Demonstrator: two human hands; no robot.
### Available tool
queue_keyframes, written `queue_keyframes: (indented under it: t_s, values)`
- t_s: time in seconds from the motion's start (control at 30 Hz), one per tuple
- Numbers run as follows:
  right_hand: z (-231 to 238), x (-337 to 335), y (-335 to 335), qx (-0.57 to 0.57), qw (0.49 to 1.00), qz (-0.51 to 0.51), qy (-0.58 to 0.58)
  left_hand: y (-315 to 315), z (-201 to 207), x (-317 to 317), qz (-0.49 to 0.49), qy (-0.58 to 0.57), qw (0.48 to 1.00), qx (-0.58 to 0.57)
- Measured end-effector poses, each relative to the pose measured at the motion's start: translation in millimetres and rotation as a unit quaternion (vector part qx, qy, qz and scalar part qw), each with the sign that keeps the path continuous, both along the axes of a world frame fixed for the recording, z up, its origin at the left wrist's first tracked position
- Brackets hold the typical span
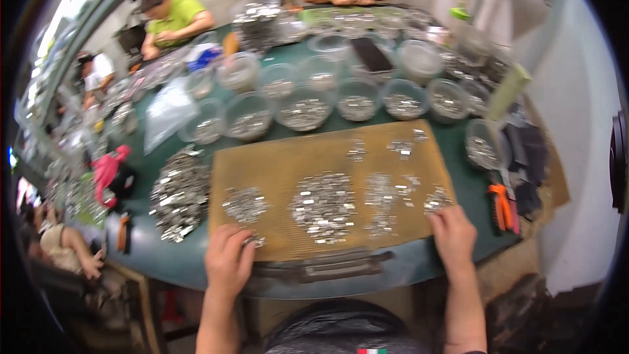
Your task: The person takes a metal mold bar out of a manual press machine, sets it on the table, and inserts small metal pieces into the slots of the bar by hand.
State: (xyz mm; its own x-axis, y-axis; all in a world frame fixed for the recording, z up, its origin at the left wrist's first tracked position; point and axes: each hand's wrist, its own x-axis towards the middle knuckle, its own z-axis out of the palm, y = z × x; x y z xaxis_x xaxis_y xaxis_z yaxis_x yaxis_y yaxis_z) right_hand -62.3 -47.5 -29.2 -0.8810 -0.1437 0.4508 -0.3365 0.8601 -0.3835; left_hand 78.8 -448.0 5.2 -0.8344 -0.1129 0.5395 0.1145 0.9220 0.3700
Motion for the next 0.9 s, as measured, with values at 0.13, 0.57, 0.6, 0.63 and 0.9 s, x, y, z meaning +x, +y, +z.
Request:
queue_keyframes:
  t_s: [0.13, 0.57, 0.6, 0.63, 0.9]
  values:
    - [2, 0, 6, -0.049, 0.998, 0.003, -0.035, -10, -7, 4, 0.032, -0.004, 0.999, -0.001]
    - [1, 2, 5, -0.029, 0.998, 0.036, -0.037, 3, -16, 7, -0.008, -0.057, 0.998, -0.015]
    - [3, 4, 5, -0.034, 0.998, 0.041, -0.037, 3, -16, 6, -0.011, -0.057, 0.998, -0.013]
    - [5, 4, 4, -0.029, 0.998, 0.039, -0.036, 1, -17, 6, -0.008, -0.057, 0.998, -0.02]
    - [6, 4, 6, -0.016, 0.998, 0.047, -0.024, 2, -20, -3, -0.025, -0.058, 0.997, -0.054]
